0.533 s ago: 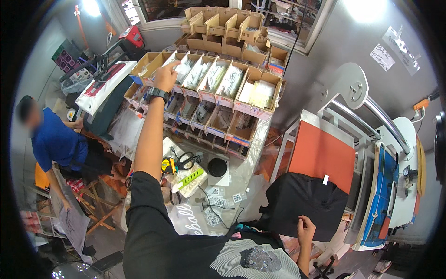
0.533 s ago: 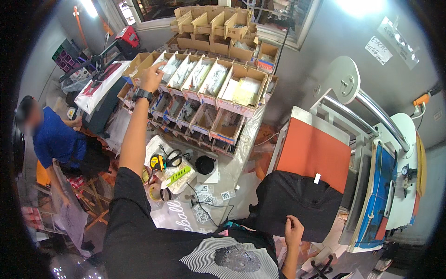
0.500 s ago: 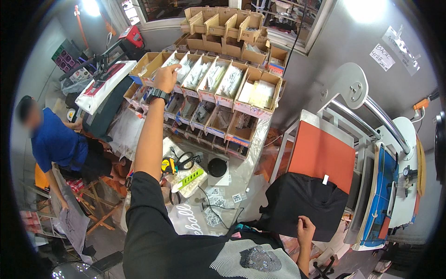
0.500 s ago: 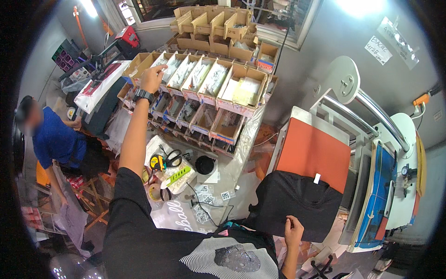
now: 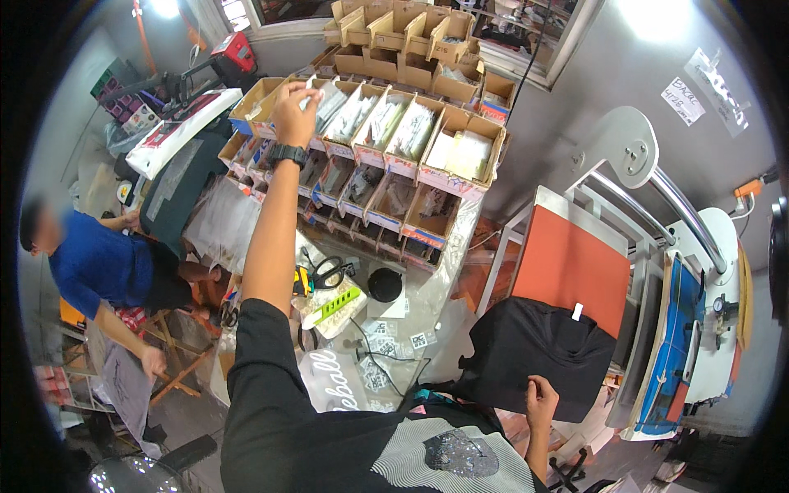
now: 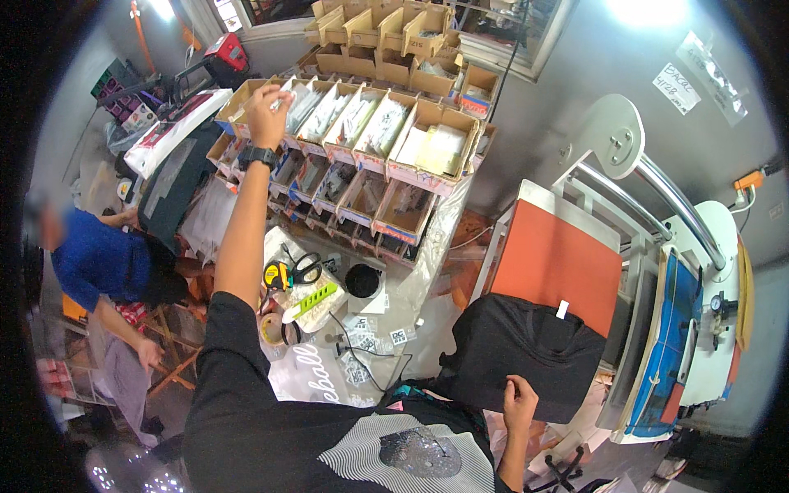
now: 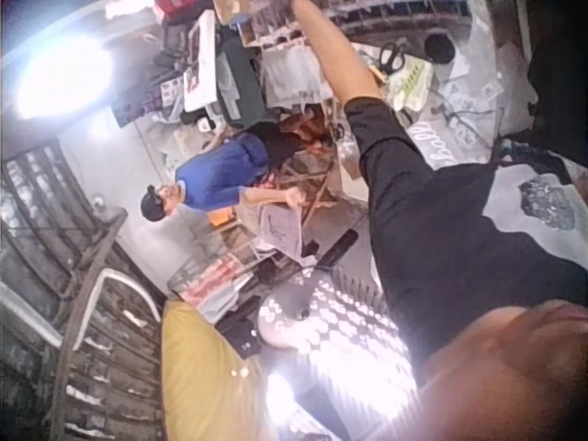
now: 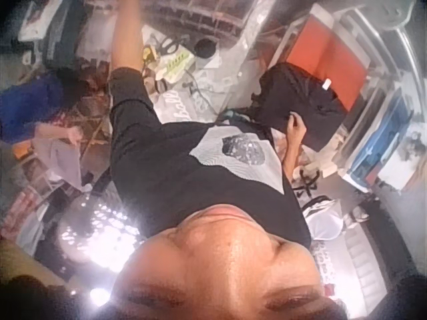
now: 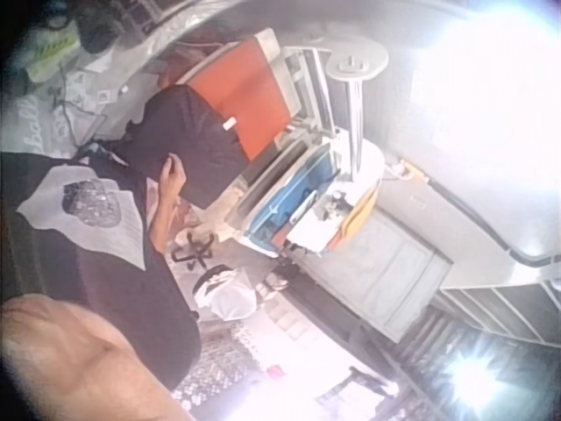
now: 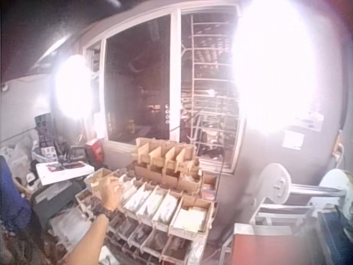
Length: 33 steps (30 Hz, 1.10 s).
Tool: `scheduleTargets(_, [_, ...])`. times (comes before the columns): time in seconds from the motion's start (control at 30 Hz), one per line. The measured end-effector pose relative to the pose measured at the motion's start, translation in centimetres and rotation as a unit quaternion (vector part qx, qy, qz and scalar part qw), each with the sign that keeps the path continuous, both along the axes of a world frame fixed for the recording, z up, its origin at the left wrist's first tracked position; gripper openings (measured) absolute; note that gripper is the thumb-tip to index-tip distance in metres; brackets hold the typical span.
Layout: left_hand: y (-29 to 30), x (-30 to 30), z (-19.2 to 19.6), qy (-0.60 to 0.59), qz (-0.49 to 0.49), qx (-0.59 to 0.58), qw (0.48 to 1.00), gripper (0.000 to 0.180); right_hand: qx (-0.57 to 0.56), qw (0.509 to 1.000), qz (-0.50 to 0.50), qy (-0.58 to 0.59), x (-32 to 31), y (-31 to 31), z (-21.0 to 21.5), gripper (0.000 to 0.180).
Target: The person cuts a graphic from a sheet with scissors, places a black t-shirt on a heat press machine, positions the graphic and a small label on the garment, and then pulls down the heat press lever.
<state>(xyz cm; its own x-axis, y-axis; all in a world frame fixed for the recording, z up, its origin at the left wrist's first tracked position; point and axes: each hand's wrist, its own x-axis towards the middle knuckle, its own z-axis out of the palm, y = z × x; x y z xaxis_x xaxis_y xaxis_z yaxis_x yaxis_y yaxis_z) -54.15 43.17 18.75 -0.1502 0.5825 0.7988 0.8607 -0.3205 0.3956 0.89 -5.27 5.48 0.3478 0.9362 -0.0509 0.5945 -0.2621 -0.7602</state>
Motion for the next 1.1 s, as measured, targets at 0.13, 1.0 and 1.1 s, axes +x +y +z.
scheduleTargets(0.13, [-2.8,0.3,3.5,-0.219,-0.068,-0.031,0.973,0.019,0.009,1.0,0.014,0.006,-0.3,1.3,1.4,0.01])
scheduleTargets(1.0, [-44.6,49.5,-7.1,-0.453,-0.387,-0.462,0.657,0.036,-0.061,0.883,0.061,0.461,14.7,-0.3,4.5,0.02])
scheduleTargets(1.1, [-45.4,51.1,-6.8,-0.444,-0.389,-0.455,0.667,0.037,-0.038,0.878,0.036,0.475,17.0,-0.8,5.3,0.027])
